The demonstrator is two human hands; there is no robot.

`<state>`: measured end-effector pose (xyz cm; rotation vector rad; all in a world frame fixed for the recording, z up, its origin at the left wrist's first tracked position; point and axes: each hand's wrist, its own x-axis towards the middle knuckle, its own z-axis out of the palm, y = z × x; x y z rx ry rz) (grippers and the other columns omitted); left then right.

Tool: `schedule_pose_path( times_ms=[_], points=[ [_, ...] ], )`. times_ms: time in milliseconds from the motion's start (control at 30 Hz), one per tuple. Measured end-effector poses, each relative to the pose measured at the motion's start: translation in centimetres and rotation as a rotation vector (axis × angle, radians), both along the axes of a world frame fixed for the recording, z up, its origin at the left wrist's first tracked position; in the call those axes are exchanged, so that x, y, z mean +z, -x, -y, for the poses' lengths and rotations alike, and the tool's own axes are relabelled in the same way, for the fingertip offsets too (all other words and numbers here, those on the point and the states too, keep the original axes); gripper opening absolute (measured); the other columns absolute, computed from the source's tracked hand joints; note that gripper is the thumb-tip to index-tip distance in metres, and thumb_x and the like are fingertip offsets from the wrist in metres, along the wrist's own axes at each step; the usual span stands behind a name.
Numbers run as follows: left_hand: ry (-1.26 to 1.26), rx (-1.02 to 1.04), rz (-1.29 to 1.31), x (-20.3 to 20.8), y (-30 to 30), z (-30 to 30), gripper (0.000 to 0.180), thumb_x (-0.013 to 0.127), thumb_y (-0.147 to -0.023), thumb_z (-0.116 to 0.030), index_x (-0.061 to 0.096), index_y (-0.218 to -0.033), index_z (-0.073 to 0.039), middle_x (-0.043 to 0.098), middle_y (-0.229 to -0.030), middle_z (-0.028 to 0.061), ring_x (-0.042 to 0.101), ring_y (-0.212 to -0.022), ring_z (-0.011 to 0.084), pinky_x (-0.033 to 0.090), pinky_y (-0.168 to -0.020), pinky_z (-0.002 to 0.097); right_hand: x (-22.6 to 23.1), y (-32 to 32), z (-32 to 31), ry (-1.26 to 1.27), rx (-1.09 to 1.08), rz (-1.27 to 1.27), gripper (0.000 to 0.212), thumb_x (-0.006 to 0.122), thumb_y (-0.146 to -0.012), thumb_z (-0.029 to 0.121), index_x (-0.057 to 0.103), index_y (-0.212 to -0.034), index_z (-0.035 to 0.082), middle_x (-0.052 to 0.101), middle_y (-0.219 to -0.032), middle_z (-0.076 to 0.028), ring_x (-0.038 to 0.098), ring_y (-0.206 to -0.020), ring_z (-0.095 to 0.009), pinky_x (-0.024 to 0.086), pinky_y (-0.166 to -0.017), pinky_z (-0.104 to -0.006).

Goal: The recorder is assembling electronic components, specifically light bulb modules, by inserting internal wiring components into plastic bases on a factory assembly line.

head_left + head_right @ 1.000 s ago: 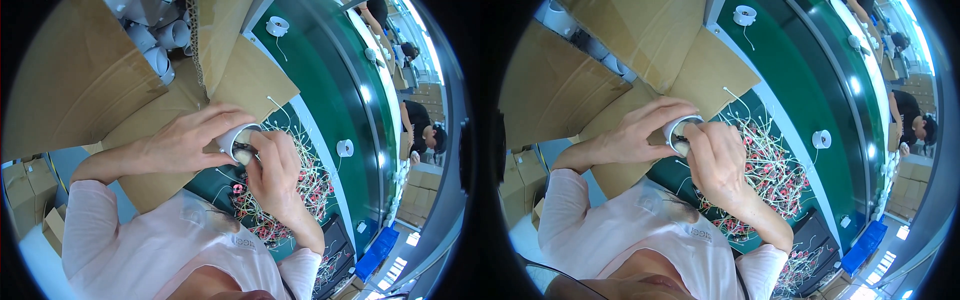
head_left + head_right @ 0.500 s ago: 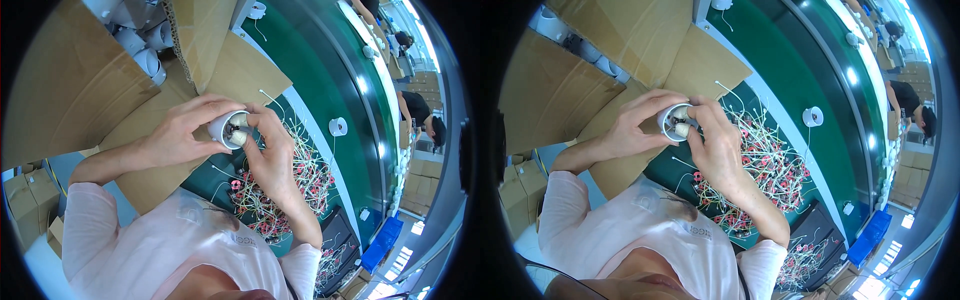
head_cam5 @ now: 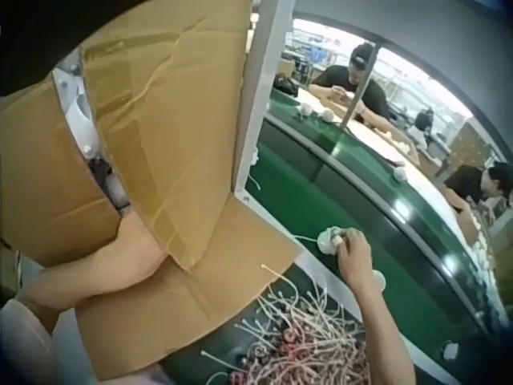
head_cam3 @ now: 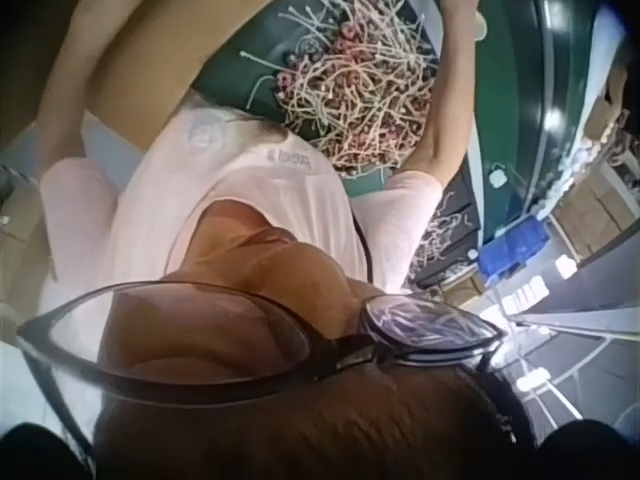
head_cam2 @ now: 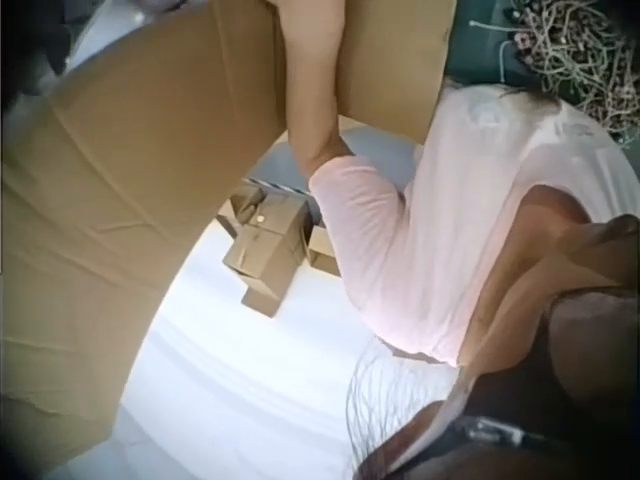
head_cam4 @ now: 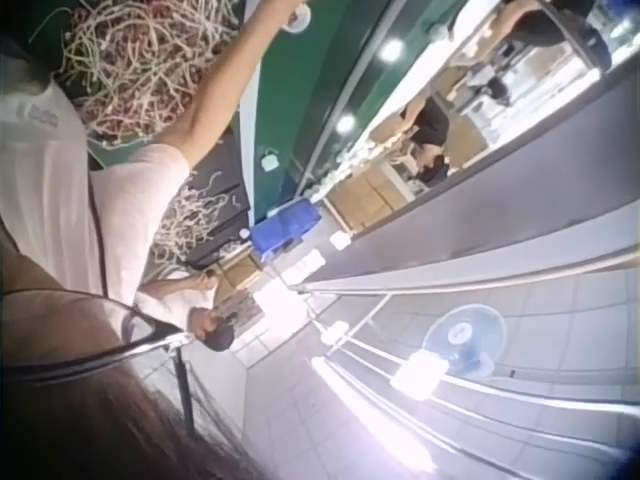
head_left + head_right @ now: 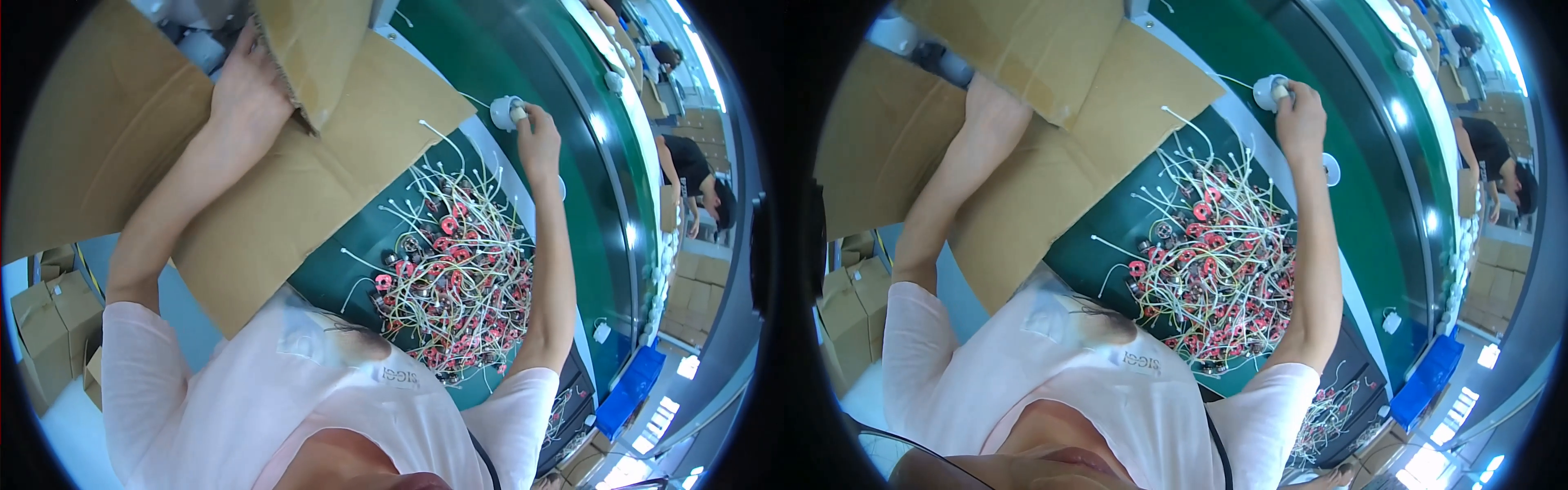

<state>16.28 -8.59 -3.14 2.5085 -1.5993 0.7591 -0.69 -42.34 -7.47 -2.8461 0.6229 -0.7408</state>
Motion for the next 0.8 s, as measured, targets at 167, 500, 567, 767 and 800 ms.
schedule_pose_path(
  times_ms=[167,500,567,767,800],
  points=[
    [0.655,-0.265,-0.899,-7.2,-2.8,0.4,0.029,0.037,-0.088,-0.007,0.051,-0.113,-0.004,0.052,-0.118,0.0101,0.045,-0.114,0.0226,0.038,-0.096,0.0359,7.7,4.9,-11.1,-0.461,0.249,-0.117,0.017,0.053,-0.08,-0.002,0.058,-0.096,0.001,0.061,-0.091,-0.014,0.061,-0.081,-0.025,0.047,-0.073,-0.0311],
    [0.263,0.024,-0.432,-9.3,-3.7,0.8,0.04,0.048,-0.089,-0.021,0.045,-0.127,-0.011,0.045,-0.129,0.0096,0.042,-0.119,0.028,0.035,-0.097,0.0398,9.0,11.0,-6.6,-0.448,-0.286,-0.368,0.016,0.054,-0.086,0.011,0.058,-0.095,-0.001,0.06,-0.081,-0.012,0.057,-0.073,-0.017,0.044,-0.067,-0.0278],
    [0.239,0.026,-0.388,-8.7,-3.5,1.9,0.041,0.049,-0.089,-0.022,0.044,-0.129,-0.011,0.045,-0.13,0.0096,0.042,-0.119,0.0285,0.035,-0.098,0.0402,4.8,12.2,-1.7,-0.222,-0.139,-0.33,0.02,0.054,-0.086,0.015,0.057,-0.095,-0.002,0.06,-0.078,-0.008,0.054,-0.073,-0.012,0.042,-0.065,-0.0249],
    [0.557,-0.162,-0.899,-8.6,-2.2,2.1,0.036,0.043,-0.09,-0.019,0.045,-0.125,-0.009,0.048,-0.126,0.01,0.044,-0.116,0.0273,0.036,-0.097,0.0391,6.6,9.4,-1.9,-0.461,-0.223,-0.107,0.017,0.056,-0.086,0.012,0.059,-0.096,-0.001,0.06,-0.079,-0.004,0.053,-0.074,-0.008,0.043,-0.067,-0.0237],
    [0.717,-0.247,-1.199,-8.8,-2.1,2.1,0.039,0.049,-0.089,-0.023,0.047,-0.126,-0.011,0.047,-0.127,0.0101,0.043,-0.117,0.0288,0.035,-0.097,0.0418,7.5,9.3,-3.0,-0.466,-0.209,-0.09,0.016,0.056,-0.086,0.011,0.059,-0.096,0.0,0.06,-0.079,-0.003,0.054,-0.075,-0.007,0.043,-0.067,-0.0236]
  ],
)
